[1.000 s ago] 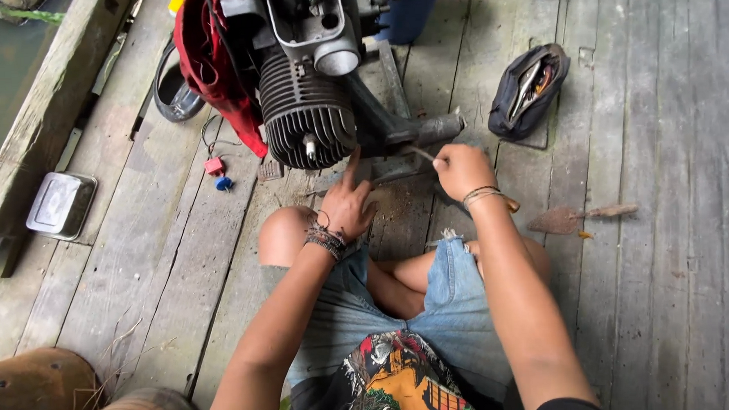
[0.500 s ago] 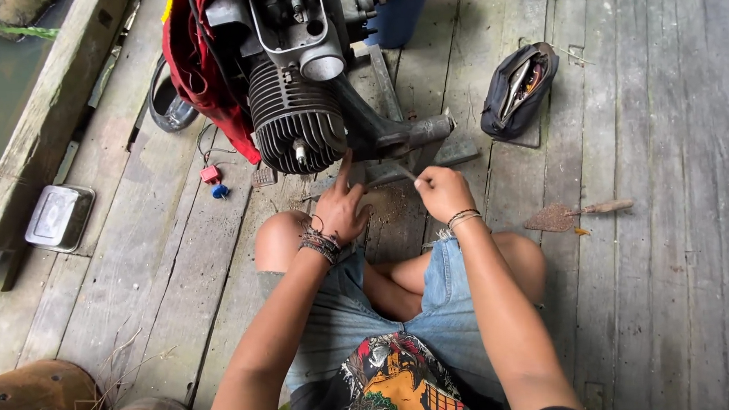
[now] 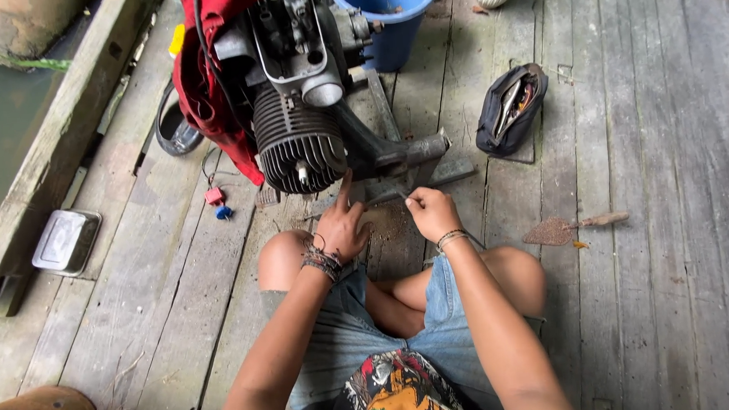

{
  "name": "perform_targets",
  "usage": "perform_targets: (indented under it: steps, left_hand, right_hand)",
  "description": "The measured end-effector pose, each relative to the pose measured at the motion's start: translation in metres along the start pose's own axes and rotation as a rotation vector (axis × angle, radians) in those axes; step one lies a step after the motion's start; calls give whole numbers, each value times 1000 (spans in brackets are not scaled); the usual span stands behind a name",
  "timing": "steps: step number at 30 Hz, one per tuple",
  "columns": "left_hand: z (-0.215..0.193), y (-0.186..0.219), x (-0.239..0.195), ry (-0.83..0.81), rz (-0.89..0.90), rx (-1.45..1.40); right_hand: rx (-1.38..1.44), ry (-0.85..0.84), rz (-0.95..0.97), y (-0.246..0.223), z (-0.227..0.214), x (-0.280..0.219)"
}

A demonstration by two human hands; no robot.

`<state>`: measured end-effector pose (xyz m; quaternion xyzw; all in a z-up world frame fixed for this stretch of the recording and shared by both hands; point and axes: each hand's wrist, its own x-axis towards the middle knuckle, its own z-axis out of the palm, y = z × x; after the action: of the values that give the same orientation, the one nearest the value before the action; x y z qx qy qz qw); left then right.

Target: Filing a metal component on an engine block to smooth or shape it

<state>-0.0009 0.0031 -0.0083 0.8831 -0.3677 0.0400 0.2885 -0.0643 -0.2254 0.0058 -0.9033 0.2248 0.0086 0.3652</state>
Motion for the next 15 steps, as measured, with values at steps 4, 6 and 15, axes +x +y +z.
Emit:
perform_targets:
  steps: [4, 6, 15]
  left_hand:
    - [-5, 5, 2, 1, 13, 4]
    - [-4, 2, 2, -37, -2, 4]
    - [-9, 9, 3, -60, -60, 59]
  right_hand:
    - [-150, 90, 12, -7, -4, 3]
    - [-9, 16, 4, -6, 5, 1]
    - [-35, 29, 55, 10, -2, 2]
